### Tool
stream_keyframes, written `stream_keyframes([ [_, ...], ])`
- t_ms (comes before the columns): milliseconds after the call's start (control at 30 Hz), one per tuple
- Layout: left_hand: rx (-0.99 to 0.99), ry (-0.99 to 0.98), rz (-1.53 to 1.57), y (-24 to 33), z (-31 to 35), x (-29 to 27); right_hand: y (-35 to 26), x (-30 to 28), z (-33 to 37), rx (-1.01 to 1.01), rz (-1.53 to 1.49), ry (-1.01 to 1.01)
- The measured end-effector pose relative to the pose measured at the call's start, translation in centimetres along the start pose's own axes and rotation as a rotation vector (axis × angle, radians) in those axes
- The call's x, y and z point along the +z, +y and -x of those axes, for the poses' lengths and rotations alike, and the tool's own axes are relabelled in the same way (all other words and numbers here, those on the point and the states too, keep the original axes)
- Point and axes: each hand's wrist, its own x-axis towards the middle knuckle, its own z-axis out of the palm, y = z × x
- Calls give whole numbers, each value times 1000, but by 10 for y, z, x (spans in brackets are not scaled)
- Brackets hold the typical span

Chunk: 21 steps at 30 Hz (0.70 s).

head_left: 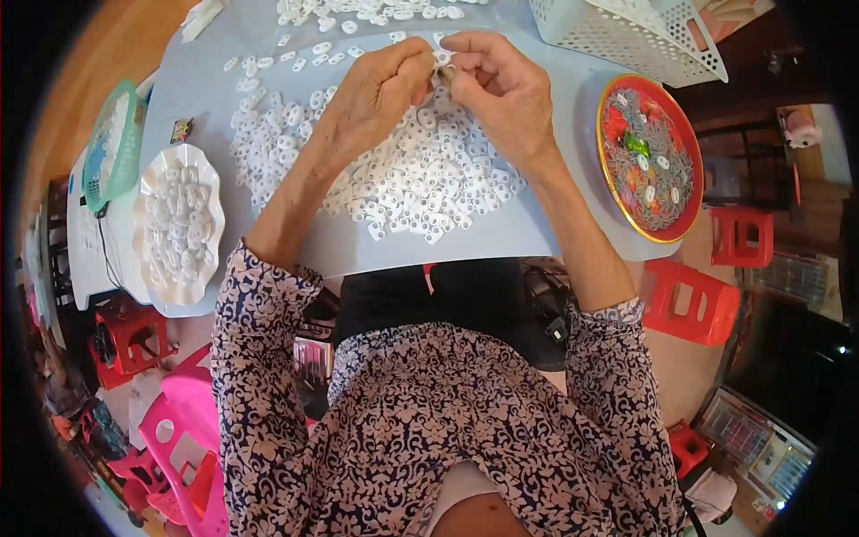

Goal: Sorting and inspecting small white plastic components on a table in a manufacturing or assembly setting.

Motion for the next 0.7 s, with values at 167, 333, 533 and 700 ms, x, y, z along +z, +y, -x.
stream_keyframes([
  [167, -36, 32, 15, 4, 0, 2, 1, 2, 1, -4, -25, 38],
  [333, -86, 15, -43, 12, 0, 1, 3, 3, 1, -5, -86, 49],
  [533, -85, -14, -14, 4, -2, 1, 8, 1, 1, -5, -96, 37],
  [700, -50, 6, 68, 0, -1, 4, 6, 2, 0, -1, -149, 55],
])
